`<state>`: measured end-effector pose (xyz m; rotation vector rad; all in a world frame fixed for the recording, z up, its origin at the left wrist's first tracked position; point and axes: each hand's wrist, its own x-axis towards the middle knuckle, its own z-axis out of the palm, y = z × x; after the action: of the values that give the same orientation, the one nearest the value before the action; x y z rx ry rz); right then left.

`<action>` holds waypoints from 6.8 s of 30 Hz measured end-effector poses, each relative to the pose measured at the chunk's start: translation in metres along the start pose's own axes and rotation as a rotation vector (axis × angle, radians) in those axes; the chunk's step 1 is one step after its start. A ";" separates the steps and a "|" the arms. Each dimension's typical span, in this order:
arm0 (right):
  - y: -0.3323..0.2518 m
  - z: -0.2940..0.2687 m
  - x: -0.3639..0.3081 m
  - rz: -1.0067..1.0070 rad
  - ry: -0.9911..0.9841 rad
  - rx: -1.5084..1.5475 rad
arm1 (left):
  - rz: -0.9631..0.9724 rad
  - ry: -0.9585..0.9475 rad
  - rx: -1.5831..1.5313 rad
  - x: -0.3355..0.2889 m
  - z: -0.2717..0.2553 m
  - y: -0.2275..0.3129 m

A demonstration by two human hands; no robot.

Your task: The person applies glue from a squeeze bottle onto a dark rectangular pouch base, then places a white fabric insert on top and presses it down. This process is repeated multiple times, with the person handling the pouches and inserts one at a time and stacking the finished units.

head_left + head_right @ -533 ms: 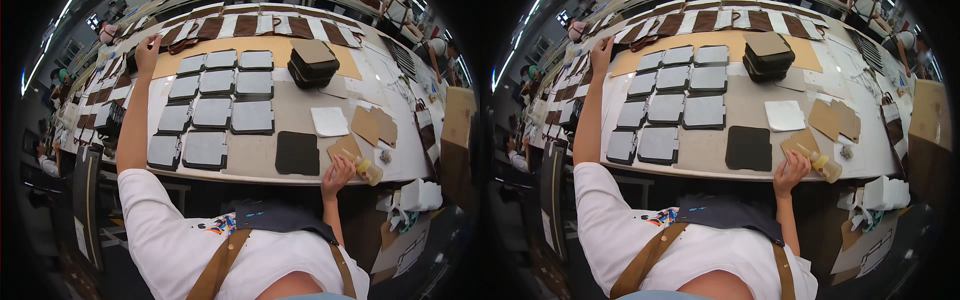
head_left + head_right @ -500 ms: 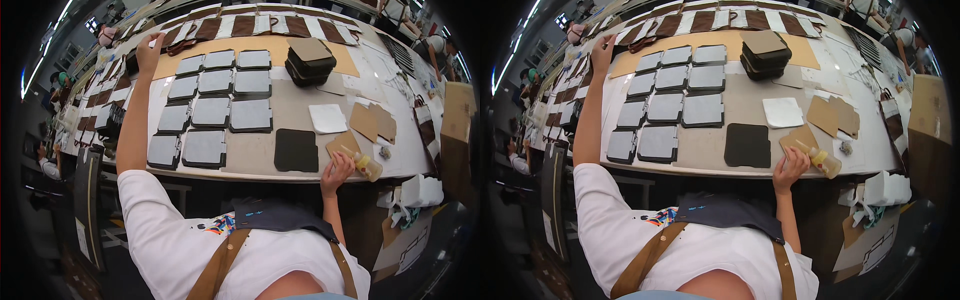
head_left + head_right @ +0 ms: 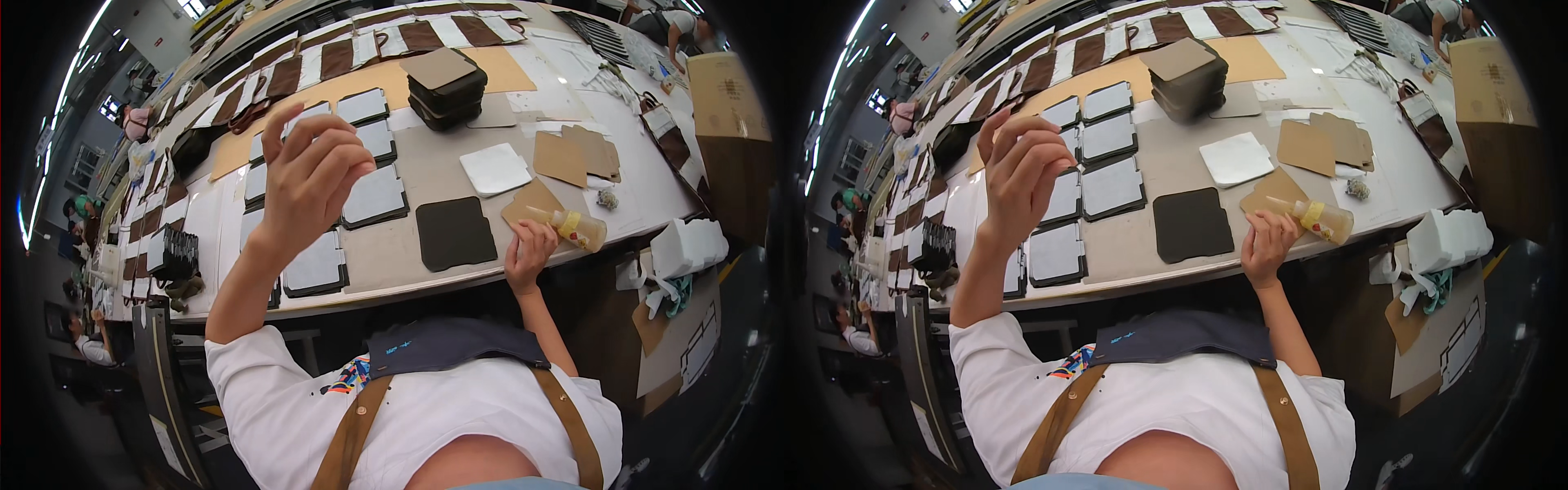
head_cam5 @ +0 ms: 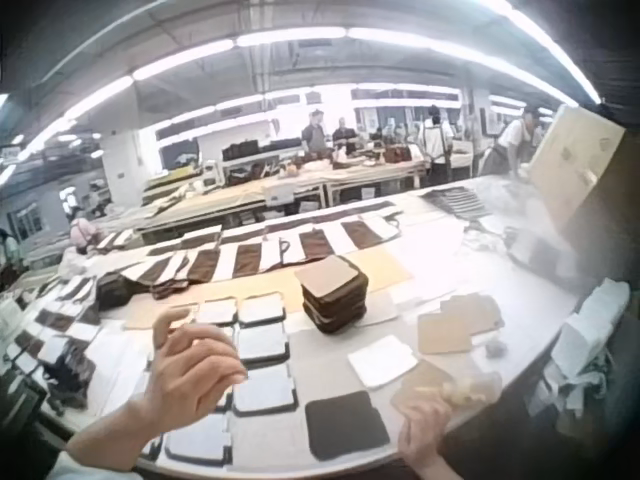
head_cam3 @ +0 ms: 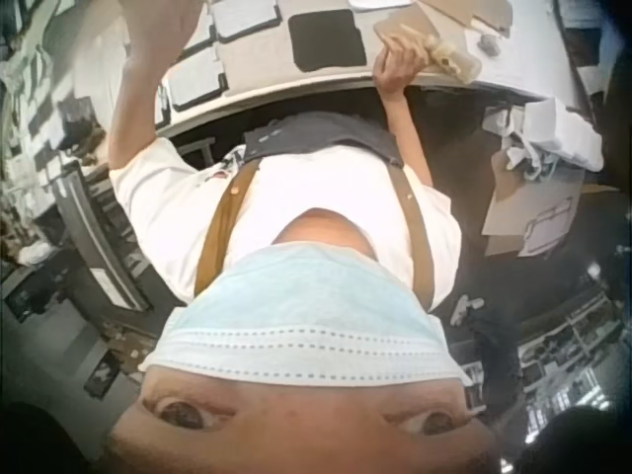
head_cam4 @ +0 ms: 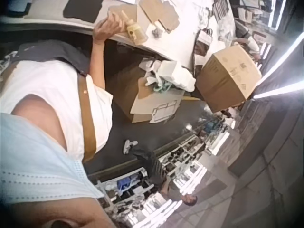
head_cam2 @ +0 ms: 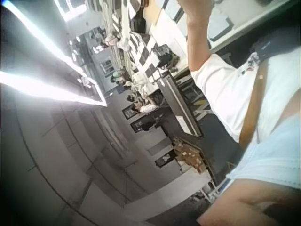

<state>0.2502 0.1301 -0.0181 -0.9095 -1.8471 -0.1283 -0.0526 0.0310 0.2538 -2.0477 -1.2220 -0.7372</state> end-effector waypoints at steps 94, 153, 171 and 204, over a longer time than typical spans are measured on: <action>0.074 -0.108 0.036 0.461 0.111 -0.244 | -0.785 0.122 -0.482 -0.169 0.163 0.140; 0.046 -0.071 0.081 0.827 0.056 0.761 | -0.827 -0.007 -0.587 -0.176 0.151 0.123; -0.009 -0.026 0.051 0.670 -0.013 0.549 | -0.864 -0.011 -0.592 -0.178 0.153 0.123; -0.009 -0.022 0.044 0.680 -0.025 0.423 | -0.877 -0.015 -0.613 -0.176 0.154 0.122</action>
<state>0.2527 0.1365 0.0317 -1.1729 -1.4138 0.6688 0.0058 0.0061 -0.0021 -1.8812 -2.1291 -1.6619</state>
